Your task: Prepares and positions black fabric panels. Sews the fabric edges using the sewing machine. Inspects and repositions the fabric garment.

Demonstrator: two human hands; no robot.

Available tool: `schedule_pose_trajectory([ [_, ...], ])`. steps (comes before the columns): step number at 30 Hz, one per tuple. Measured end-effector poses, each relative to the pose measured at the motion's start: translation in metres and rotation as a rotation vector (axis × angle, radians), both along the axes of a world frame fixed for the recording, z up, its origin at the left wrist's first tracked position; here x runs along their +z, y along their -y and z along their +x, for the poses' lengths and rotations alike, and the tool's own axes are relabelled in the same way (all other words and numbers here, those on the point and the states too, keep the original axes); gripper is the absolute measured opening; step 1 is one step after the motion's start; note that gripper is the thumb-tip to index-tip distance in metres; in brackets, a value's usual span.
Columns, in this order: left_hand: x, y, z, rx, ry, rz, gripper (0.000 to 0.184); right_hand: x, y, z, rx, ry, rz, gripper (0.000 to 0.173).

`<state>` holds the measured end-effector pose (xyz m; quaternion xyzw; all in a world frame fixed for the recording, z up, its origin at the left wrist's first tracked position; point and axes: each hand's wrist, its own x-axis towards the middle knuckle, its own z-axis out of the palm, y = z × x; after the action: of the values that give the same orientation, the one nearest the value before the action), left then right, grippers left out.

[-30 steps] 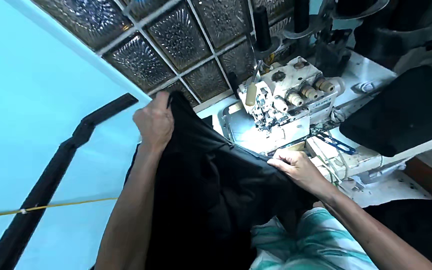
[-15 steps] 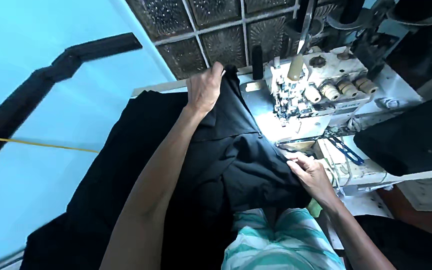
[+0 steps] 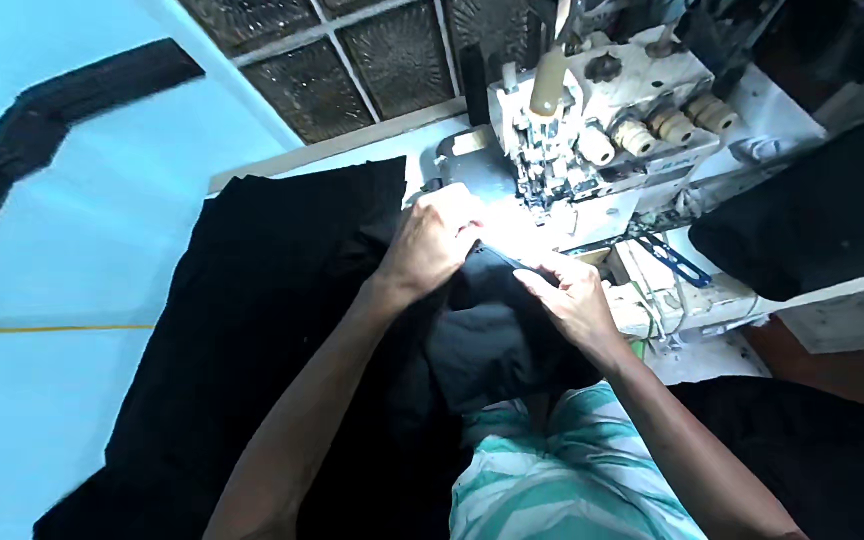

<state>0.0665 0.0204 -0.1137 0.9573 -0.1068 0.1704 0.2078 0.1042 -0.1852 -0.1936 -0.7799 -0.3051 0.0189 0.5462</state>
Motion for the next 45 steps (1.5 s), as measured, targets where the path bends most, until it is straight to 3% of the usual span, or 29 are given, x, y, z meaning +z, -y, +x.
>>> schedule_pose_trajectory([
  [4, -0.02, -0.003, 0.001, -0.09, -0.077, -0.009, 0.013, -0.001, 0.002, -0.002, 0.016, -0.021, 0.003, 0.02],
  [9, -0.016, -0.013, 0.009, -0.178, -0.177, -0.045, 0.014, -0.003, 0.002, 0.0, 0.015, -0.018, -0.005, 0.02],
  [17, -0.016, -0.005, 0.008, -0.125, -0.182, -0.015, 0.015, -0.005, 0.004, 0.001, 0.038, -0.009, 0.011, 0.027],
  [25, -0.014, -0.012, 0.01, -0.083, -0.165, -0.015, 0.015, -0.014, 0.015, 0.002, 0.071, -0.055, 0.031, 0.01],
  [30, -0.008, -0.022, 0.008, -0.182, -0.197, -0.065, 0.015, -0.021, 0.015, 0.003, 0.049, -0.06, 0.041, 0.01],
  [45, -0.005, -0.019, 0.007, -0.106, -0.195, -0.029, 0.013, -0.024, 0.014, 0.0, 0.029, -0.087, 0.012, 0.008],
])
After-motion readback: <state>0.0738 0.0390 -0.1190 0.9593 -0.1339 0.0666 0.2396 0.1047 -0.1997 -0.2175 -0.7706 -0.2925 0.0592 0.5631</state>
